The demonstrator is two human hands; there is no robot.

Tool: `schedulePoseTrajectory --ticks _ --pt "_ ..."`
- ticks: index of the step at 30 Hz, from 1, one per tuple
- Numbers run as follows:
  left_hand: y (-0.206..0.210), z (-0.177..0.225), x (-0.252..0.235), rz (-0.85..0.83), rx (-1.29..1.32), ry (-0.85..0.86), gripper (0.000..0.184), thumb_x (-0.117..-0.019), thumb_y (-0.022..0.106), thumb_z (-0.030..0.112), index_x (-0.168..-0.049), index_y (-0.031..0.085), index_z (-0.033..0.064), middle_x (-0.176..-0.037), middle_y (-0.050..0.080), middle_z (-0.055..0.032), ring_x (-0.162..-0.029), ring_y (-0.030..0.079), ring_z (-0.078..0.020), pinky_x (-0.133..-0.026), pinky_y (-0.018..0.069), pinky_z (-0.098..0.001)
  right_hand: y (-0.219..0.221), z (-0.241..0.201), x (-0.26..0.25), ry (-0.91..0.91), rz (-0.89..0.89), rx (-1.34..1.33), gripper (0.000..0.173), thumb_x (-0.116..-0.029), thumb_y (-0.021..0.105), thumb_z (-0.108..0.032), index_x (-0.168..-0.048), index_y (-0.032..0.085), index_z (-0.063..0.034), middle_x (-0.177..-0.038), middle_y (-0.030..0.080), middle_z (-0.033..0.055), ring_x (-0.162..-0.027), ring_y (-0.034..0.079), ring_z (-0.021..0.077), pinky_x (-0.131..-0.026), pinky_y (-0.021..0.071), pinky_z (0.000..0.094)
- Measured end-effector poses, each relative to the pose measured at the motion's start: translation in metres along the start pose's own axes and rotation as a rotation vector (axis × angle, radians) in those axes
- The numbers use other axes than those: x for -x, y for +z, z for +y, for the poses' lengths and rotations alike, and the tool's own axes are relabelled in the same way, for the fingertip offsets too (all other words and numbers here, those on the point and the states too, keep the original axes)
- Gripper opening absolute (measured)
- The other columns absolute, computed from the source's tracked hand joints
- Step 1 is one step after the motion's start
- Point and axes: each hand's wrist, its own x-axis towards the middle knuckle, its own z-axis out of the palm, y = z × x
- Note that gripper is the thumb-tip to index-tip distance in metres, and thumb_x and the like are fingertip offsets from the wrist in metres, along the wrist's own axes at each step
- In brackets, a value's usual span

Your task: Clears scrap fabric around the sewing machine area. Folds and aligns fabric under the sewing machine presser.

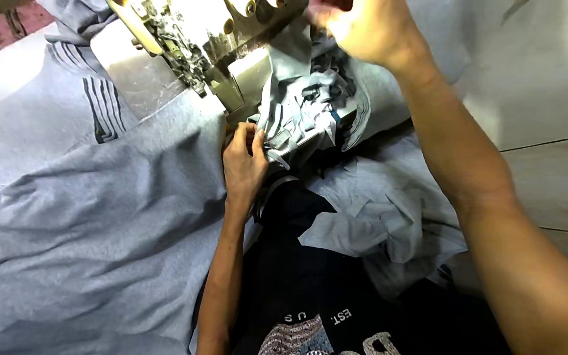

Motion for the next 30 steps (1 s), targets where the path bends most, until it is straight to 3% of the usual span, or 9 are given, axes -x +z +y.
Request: schedulePoseTrajectory --ticks 2,4,8,12,15,17,20,26,30 --pt "0.0 -0.001 -0.001 0.003 -0.003 0.011 0.018 -0.1041 0.061 0.02 -0.116 0.06 0.0073 -0.09 0.067 -0.01 -0.071 0.067 -0.0186 -0.062 0.0573 -0.0353 0.005 -0.005 0.013 -0.024 -0.154 0.106 0.025 -0.1 0.06 -0.026 -0.113 0.068 -0.0059 -0.097 0.071 0.0077 -0.087 0.069 0.0163 -0.083 0.0579 0.0384" --pt "0.001 -0.001 -0.002 -0.001 -0.002 0.012 0.018 -0.1041 0.061 0.02 -0.116 0.06 0.007 -0.09 0.067 -0.0101 -0.071 0.067 -0.0185 -0.062 0.0573 -0.035 0.014 -0.012 0.032 -0.053 -0.35 0.209 0.034 -0.0958 0.068 -0.032 -0.122 0.064 -0.0105 -0.103 0.071 0.0094 -0.094 0.07 0.0253 -0.084 0.0578 0.0492" --pt "0.004 -0.001 -0.012 0.014 -0.001 0.005 0.018 -0.1046 0.058 0.017 -0.116 0.063 0.0034 -0.094 0.07 -0.0107 -0.079 0.07 -0.0163 -0.071 0.0593 -0.0328 0.041 -0.016 0.071 -0.079 -0.592 0.493 0.068 -0.0716 0.091 -0.031 -0.131 0.061 -0.0171 -0.133 0.055 0.0241 -0.126 0.05 0.0491 -0.093 0.048 0.0632" --pt "-0.001 -0.001 0.0 -0.027 -0.023 0.029 0.018 -0.1048 0.059 0.02 -0.117 0.059 0.0063 -0.089 0.067 -0.0115 -0.07 0.066 -0.0207 -0.061 0.0564 -0.0374 0.041 0.012 0.071 -0.228 -0.507 0.322 0.022 -0.0791 0.077 -0.009 -0.1 0.073 -0.0126 -0.118 0.064 0.015 -0.116 0.057 0.0398 -0.086 0.052 0.0566" --pt "-0.001 -0.001 -0.001 -0.019 -0.033 0.036 0.02 -0.1055 0.057 0.021 -0.117 0.06 0.0051 -0.091 0.067 -0.0131 -0.072 0.067 -0.023 -0.063 0.0572 -0.04 0.034 0.03 0.057 -0.095 -0.381 0.011 0.016 -0.0905 0.073 -0.017 -0.103 0.074 -0.0073 -0.105 0.072 0.0083 -0.102 0.068 0.0222 -0.09 0.0548 0.0461" --pt "0.0 -0.002 -0.002 -0.009 -0.046 0.043 0.02 -0.1057 0.057 0.02 -0.118 0.06 0.0048 -0.093 0.067 -0.0134 -0.074 0.068 -0.0232 -0.066 0.0578 -0.0402 0.03 0.033 0.048 0.063 -0.224 -0.201 0.024 -0.0934 0.074 -0.019 -0.109 0.07 -0.0008 -0.094 0.071 0.0073 -0.083 0.068 0.0116 -0.081 0.0577 0.0327" --pt "0.001 -0.002 -0.005 -0.007 -0.06 0.035 0.02 -0.1056 0.057 0.02 -0.118 0.061 0.0045 -0.094 0.068 -0.0136 -0.078 0.069 -0.0229 -0.069 0.0584 -0.0402 0.024 0.043 0.037 0.14 -0.092 -0.387 0.024 -0.0951 0.073 -0.016 -0.111 0.066 0.0005 -0.091 0.071 0.0025 -0.078 0.067 0.0045 -0.077 0.059 0.0249" --pt "0.005 -0.003 -0.011 0.009 -0.059 0.011 0.022 -0.1048 0.057 0.02 -0.121 0.06 0.0056 -0.097 0.069 -0.0111 -0.08 0.07 -0.0179 -0.07 0.0592 -0.0361 0.022 0.039 0.031 0.153 -0.018 -0.235 0.027 -0.0954 0.072 -0.022 -0.111 0.067 -0.0005 -0.092 0.07 0.0059 -0.08 0.067 0.0091 -0.078 0.0579 0.0286" --pt "0.003 0.001 -0.015 -0.031 0.05 0.033 0.062 -0.0982 0.068 0.02 -0.152 0.038 0.0121 -0.109 0.065 -0.0122 -0.076 0.068 -0.0175 -0.064 0.0597 -0.0348 0.059 -0.009 0.063 0.081 -0.192 -0.022 0.024 -0.091 0.072 -0.016 -0.11 0.069 -0.0015 -0.105 0.07 0.0134 -0.097 0.069 0.0239 -0.089 0.0563 0.0443"
